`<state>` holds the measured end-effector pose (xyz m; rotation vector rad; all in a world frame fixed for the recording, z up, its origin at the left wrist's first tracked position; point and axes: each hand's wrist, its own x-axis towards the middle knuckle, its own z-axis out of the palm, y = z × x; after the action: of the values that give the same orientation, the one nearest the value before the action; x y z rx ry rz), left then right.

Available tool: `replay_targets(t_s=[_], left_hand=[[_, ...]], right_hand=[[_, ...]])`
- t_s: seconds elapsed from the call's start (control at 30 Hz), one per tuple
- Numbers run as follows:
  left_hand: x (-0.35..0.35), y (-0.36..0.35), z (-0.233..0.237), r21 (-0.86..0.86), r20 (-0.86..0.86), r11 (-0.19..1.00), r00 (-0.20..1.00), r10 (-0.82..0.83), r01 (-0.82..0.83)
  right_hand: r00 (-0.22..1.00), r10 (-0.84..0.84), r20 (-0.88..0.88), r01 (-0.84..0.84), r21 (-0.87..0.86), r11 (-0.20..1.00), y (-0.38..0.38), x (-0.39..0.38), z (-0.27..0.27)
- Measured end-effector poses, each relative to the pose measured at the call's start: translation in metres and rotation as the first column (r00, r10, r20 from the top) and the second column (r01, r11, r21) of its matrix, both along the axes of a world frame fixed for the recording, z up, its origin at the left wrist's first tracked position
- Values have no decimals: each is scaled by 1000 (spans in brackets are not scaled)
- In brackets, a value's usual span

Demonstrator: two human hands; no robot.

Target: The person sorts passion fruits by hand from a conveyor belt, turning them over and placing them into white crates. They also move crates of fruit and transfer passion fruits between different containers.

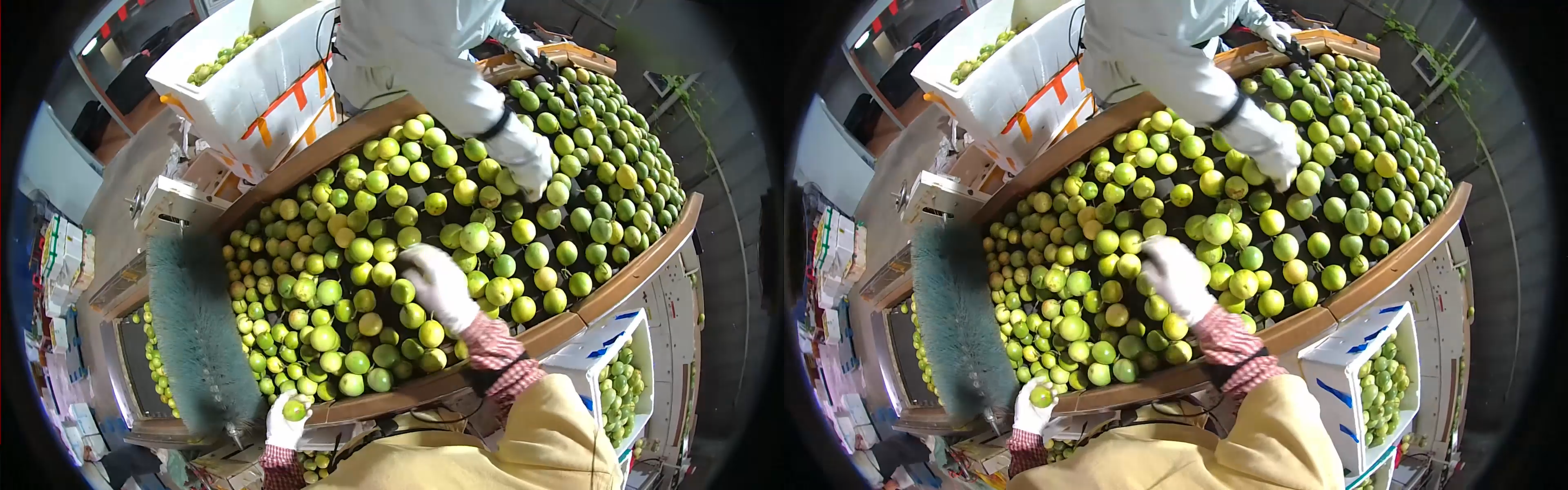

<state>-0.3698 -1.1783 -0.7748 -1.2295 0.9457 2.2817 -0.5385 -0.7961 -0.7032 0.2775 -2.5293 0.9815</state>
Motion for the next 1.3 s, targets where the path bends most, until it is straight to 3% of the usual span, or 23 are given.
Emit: replay_targets(t_s=[0.1,0.17,0.23,0.27,0.3,0.37,0.43,0.5,0.57,0.63,0.7,0.77,0.8,0.83,0.9,0.93,1.0,1.03,1.1,1.17,1.2,1.23,1.3], left_hand=[[26,-30,-36,54,48,999,999,-3,0],[36,-35,-41,8,82,1000,997,-5,4],[44,-45,-65,53,82,998,996,-41,36],[48,-50,-79,69,93,996,994,-55,49],[54,-55,-78,78,103,996,993,-51,43],[58,-56,-70,139,11,990,999,-38,36],[51,-49,-51,64,-31,997,999,-41,43],[55,-53,-48,-20,-107,1000,994,-22,20],[56,-52,-44,-148,-178,988,982,-66,40],[69,-77,-60,40,-60,998,997,45,-42],[90,-101,-82,115,-34,992,998,48,-44],[105,-114,-91,101,37,994,998,43,-46],[113,-117,-90,93,35,994,998,58,-61],[119,-122,-88,82,33,994,997,74,-76],[120,-130,-108,144,23,989,999,39,-41],[120,-133,-117,154,-22,987,999,42,-38],[121,-134,-100,96,-43,995,998,38,-33],[108,-127,-84,38,-21,999,1000,16,-15],[99,-121,-77,-173,-232,979,961,-151,112],[70,-112,-46,-37,-56,999,998,23,-25],[63,-108,-38,-52,-92,998,996,16,-21],[56,-105,-35,-26,-112,1000,994,-2,-1],[48,-99,-30,26,-142,998,989,-44,48]], right_hand=[[966,-246,-82,256,154,954,60,20,7],[868,-486,-100,459,534,710,78,36,15],[741,-672,3,529,614,586,88,44,-24],[742,-657,136,439,641,629,75,43,-15],[791,-611,15,451,661,600,59,39,-15],[851,-519,87,318,700,639,17,41,1],[897,-392,204,210,584,784,-13,39,-2],[960,-219,175,103,507,856,-39,41,-56],[931,-293,216,125,568,814,-90,55,-31],[961,-66,270,-34,350,936,-107,68,-56],[958,152,243,-213,251,944,-112,82,-33],[979,107,176,-141,194,971,-69,64,0],[974,-125,189,66,289,955,-40,58,19],[964,-197,-179,260,467,846,1,63,29],[802,-507,-315,582,601,548,93,75,25],[635,-760,-139,596,713,368,111,81,40],[600,-798,51,541,709,452,189,94,-4],[581,-814,30,441,828,345,175,93,9],[654,-756,5,475,776,415,209,92,-11],[640,-768,17,498,751,433,193,94,-1],[629,-778,9,560,689,461,166,92,11],[707,-705,-60,579,621,528,157,94,8],[795,-600,91,547,322,773,96,87,11]])
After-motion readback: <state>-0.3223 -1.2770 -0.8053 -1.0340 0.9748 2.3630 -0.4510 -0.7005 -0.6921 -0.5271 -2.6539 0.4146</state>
